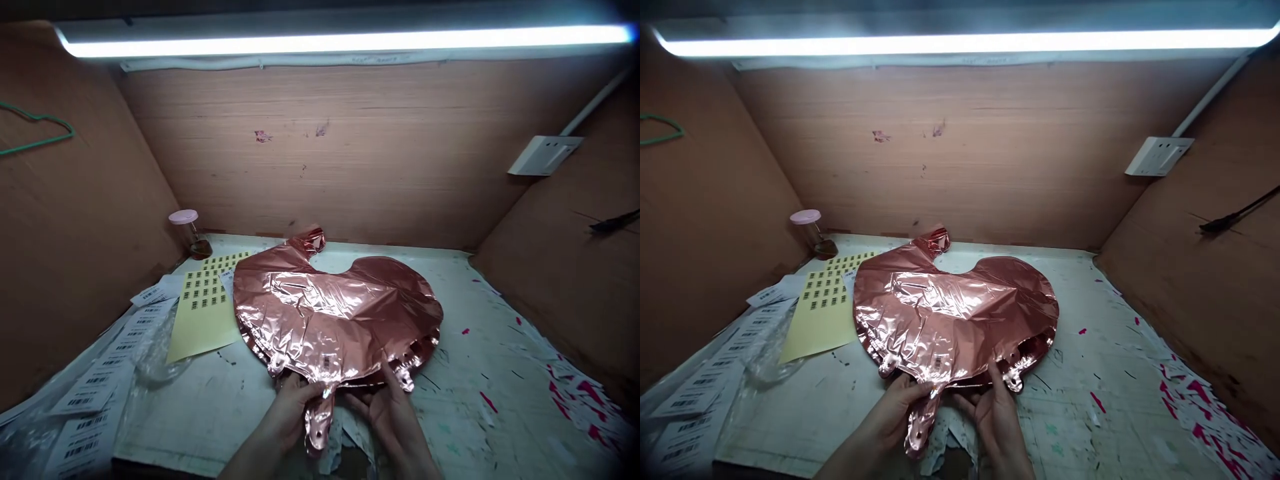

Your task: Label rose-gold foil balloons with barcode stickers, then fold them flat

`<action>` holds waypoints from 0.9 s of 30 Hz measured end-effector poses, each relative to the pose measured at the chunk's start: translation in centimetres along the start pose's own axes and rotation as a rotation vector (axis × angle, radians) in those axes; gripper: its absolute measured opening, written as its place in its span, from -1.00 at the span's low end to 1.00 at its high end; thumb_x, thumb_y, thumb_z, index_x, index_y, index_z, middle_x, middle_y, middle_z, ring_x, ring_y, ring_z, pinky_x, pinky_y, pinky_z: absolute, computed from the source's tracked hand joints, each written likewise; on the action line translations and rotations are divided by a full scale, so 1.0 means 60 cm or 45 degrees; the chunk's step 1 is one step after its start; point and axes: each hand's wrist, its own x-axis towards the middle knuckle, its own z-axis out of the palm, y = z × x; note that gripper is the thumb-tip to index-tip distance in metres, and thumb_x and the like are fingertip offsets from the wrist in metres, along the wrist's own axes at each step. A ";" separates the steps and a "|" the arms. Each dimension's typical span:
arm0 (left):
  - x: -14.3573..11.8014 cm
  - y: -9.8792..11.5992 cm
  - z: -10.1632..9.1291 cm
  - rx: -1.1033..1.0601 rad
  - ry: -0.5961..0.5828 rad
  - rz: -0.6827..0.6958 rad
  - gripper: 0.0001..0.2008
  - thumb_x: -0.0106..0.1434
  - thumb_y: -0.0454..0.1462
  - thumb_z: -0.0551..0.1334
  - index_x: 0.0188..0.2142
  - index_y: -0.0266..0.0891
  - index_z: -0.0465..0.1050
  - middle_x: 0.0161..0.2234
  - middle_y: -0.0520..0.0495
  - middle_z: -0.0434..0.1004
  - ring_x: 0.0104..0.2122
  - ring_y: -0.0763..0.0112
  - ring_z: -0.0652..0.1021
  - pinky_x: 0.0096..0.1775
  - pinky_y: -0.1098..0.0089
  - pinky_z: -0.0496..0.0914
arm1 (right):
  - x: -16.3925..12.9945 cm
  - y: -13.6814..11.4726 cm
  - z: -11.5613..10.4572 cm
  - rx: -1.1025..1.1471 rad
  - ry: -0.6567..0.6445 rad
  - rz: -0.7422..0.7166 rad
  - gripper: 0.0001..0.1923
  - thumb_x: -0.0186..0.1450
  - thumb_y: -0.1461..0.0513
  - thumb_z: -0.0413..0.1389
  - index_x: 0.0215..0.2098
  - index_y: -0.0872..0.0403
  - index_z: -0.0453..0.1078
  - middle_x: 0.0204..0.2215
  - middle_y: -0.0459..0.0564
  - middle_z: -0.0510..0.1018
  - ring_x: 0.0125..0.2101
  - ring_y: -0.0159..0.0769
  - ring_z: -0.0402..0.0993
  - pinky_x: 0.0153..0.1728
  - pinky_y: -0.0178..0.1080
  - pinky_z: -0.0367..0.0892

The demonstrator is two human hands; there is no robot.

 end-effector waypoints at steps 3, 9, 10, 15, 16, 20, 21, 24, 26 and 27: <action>-0.002 -0.001 -0.002 0.038 0.038 -0.019 -0.57 -0.03 -0.48 0.39 -0.14 -0.32 0.42 -0.22 -0.13 0.62 -0.31 0.31 0.61 -0.17 0.36 0.44 | 0.008 0.011 -0.005 -0.057 0.069 -0.046 -0.39 0.13 0.18 0.35 0.09 0.10 0.29 -0.24 0.03 0.67 -0.32 -0.12 0.63 -0.31 -0.06 0.54; 0.000 0.000 0.001 -0.080 0.094 -0.081 -0.79 0.12 -0.43 0.33 -0.22 -0.34 0.44 -0.28 -0.17 0.62 -0.31 0.26 0.62 -0.21 0.35 0.47 | 0.021 0.020 -0.015 -0.044 0.188 -0.074 -0.49 -0.02 0.31 0.40 -0.14 0.13 0.35 -0.35 0.00 0.66 -0.39 -0.12 0.63 -0.42 -0.10 0.57; 0.001 0.000 0.003 -0.131 0.097 -0.099 -0.83 0.17 -0.39 0.31 -0.21 -0.36 0.45 -0.28 -0.19 0.63 -0.32 0.25 0.63 -0.20 0.33 0.48 | 0.023 0.021 -0.016 -0.034 0.200 -0.073 -0.48 -0.06 0.33 0.41 -0.17 0.11 0.34 -0.37 -0.03 0.66 -0.40 -0.12 0.63 -0.43 -0.11 0.57; 0.010 0.011 0.015 -0.314 0.014 -0.234 -0.77 0.29 -0.28 0.27 -0.14 -0.45 0.49 -0.29 -0.25 0.64 -0.40 0.25 0.63 -0.21 0.30 0.52 | 0.026 0.022 -0.018 0.002 0.203 -0.089 -0.45 -0.17 0.35 0.46 -0.32 0.06 0.28 -0.44 -0.13 0.65 -0.44 -0.16 0.63 -0.43 -0.14 0.58; 0.014 0.014 0.018 -0.326 -0.006 -0.249 -0.76 0.29 -0.27 0.27 -0.15 -0.46 0.50 -0.30 -0.25 0.64 -0.41 0.26 0.63 -0.22 0.30 0.52 | 0.026 0.023 -0.018 0.009 0.203 -0.094 -0.43 -0.18 0.34 0.47 -0.31 0.05 0.28 -0.43 -0.13 0.65 -0.44 -0.16 0.63 -0.44 -0.15 0.57; 0.035 0.019 0.030 -0.337 -0.036 -0.292 -0.83 0.29 -0.28 0.27 -0.27 -0.42 0.49 -0.41 -0.18 0.62 -0.50 0.35 0.60 -0.30 0.37 0.53 | 0.026 0.023 -0.014 0.037 0.210 -0.107 -0.37 -0.25 0.36 0.49 -0.30 0.04 0.28 -0.40 -0.16 0.66 -0.44 -0.21 0.63 -0.46 -0.21 0.56; 0.040 0.018 0.032 -0.347 -0.032 -0.302 -0.85 0.29 -0.29 0.27 -0.30 -0.41 0.48 -0.44 -0.16 0.61 -0.53 0.37 0.59 -0.33 0.39 0.53 | 0.026 0.023 -0.013 0.043 0.211 -0.109 -0.37 -0.25 0.35 0.49 -0.30 0.04 0.28 -0.41 -0.16 0.66 -0.45 -0.22 0.63 -0.46 -0.22 0.56; 0.048 0.012 0.037 -0.364 -0.011 -0.327 -0.87 0.27 -0.31 0.28 -0.34 -0.41 0.46 -0.45 -0.14 0.59 -0.54 0.40 0.58 -0.36 0.43 0.52 | 0.026 0.023 -0.011 0.051 0.207 -0.107 -0.43 -0.20 0.31 0.48 -0.32 0.05 0.29 -0.42 -0.14 0.67 -0.47 -0.23 0.62 -0.48 -0.23 0.55; 0.050 0.009 0.038 -0.357 -0.015 -0.333 -0.86 0.27 -0.30 0.29 -0.34 -0.41 0.45 -0.45 -0.14 0.59 -0.52 0.40 0.59 -0.35 0.44 0.53 | 0.025 0.023 -0.010 0.051 0.202 -0.106 -0.46 -0.18 0.29 0.48 -0.34 0.05 0.30 -0.42 -0.13 0.67 -0.47 -0.21 0.63 -0.48 -0.23 0.55; 0.050 0.008 0.038 -0.355 -0.020 -0.334 -0.86 0.27 -0.30 0.29 -0.34 -0.40 0.45 -0.45 -0.14 0.59 -0.52 0.40 0.60 -0.35 0.44 0.53 | 0.025 0.024 -0.010 0.050 0.200 -0.107 -0.47 -0.18 0.29 0.48 -0.35 0.05 0.30 -0.43 -0.13 0.67 -0.47 -0.21 0.63 -0.48 -0.23 0.55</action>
